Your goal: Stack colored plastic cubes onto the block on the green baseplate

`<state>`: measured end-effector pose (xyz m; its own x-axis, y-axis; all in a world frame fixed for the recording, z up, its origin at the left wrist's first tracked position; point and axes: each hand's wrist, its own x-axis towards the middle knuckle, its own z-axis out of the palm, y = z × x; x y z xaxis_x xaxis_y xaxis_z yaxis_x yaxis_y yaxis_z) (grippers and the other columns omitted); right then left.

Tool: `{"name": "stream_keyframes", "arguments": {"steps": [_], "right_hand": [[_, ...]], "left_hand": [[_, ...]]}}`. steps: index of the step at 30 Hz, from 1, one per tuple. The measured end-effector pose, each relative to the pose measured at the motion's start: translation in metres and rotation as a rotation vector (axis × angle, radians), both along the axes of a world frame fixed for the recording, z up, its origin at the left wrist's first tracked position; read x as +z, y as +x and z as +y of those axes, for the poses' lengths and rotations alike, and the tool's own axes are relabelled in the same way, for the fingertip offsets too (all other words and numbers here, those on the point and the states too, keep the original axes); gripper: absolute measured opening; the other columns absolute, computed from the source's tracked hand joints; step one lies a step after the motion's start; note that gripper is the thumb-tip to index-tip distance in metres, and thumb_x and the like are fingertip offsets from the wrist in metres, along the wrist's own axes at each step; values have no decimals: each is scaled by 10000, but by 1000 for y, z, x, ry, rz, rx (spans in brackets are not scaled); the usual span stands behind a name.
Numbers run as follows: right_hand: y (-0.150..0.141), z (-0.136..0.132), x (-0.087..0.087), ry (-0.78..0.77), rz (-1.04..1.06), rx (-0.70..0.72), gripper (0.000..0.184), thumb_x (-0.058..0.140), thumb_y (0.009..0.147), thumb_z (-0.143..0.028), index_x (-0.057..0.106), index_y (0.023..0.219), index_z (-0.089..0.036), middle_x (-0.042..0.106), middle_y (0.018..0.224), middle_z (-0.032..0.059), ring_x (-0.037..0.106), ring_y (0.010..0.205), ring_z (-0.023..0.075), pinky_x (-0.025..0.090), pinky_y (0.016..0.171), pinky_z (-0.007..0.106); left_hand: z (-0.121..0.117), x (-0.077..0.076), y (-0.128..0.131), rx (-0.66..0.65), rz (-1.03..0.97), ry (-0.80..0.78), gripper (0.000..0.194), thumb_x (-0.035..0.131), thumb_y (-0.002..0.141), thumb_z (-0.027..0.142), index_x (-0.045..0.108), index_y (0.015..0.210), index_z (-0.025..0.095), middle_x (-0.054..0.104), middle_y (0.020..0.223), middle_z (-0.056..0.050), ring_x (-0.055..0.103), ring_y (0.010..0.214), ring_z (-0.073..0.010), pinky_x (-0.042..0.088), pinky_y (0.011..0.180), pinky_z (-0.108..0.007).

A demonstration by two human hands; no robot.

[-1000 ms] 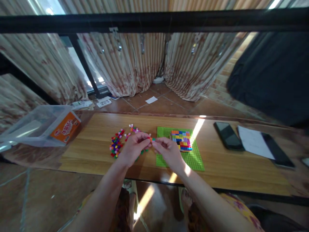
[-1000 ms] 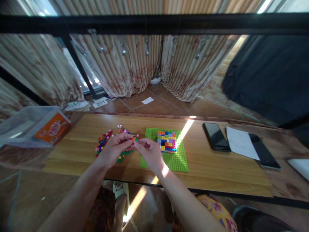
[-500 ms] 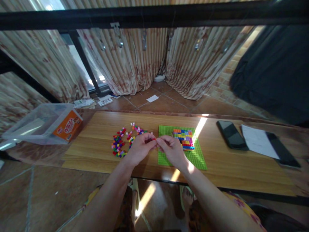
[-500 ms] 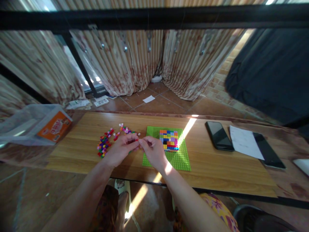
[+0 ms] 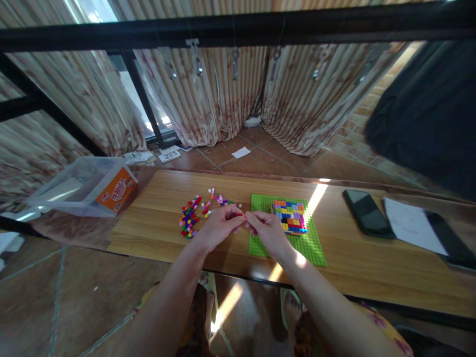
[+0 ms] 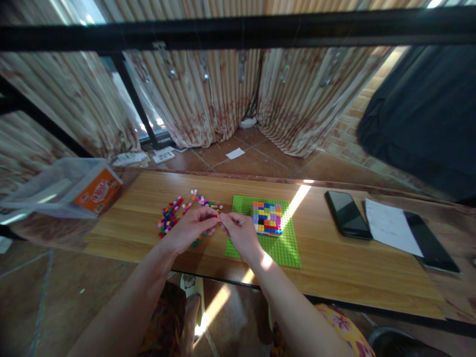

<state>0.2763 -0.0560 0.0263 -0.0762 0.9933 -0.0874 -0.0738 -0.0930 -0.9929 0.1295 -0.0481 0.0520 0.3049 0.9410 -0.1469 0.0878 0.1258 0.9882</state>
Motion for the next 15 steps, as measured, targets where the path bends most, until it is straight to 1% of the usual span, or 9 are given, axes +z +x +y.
{"name": "stream_keyframes", "arguments": {"steps": [4,7,11,15], "right_hand": [[3,-1,-6,68,-151,20,431,606,775,-573,636,643,-164,515,529,-17,432,508,108,320,476,243],[6,-1,-6,93,-236,27,433,565,811,-559,604,620,-173,498,521,-22,418,498,110,302,473,247],[7,-3,0,176,-265,50,431,579,814,-526,558,561,-178,424,500,-39,367,502,100,264,481,247],[4,-3,2,111,-129,82,414,580,807,-530,569,583,-182,457,514,-32,374,494,103,275,480,251]], "left_hand": [[-1,-8,7,65,142,84,162,582,777,297,573,691,161,542,605,22,482,564,-99,379,554,-226],[-1,-10,11,89,173,111,146,565,774,259,556,657,170,522,590,28,472,562,-101,373,554,-227],[-3,-9,10,75,62,26,137,565,747,251,537,641,170,463,547,47,420,512,-87,330,517,-222],[-4,-7,5,44,-54,-36,111,572,723,247,542,656,163,462,547,51,404,494,-79,320,509,-218]]}}
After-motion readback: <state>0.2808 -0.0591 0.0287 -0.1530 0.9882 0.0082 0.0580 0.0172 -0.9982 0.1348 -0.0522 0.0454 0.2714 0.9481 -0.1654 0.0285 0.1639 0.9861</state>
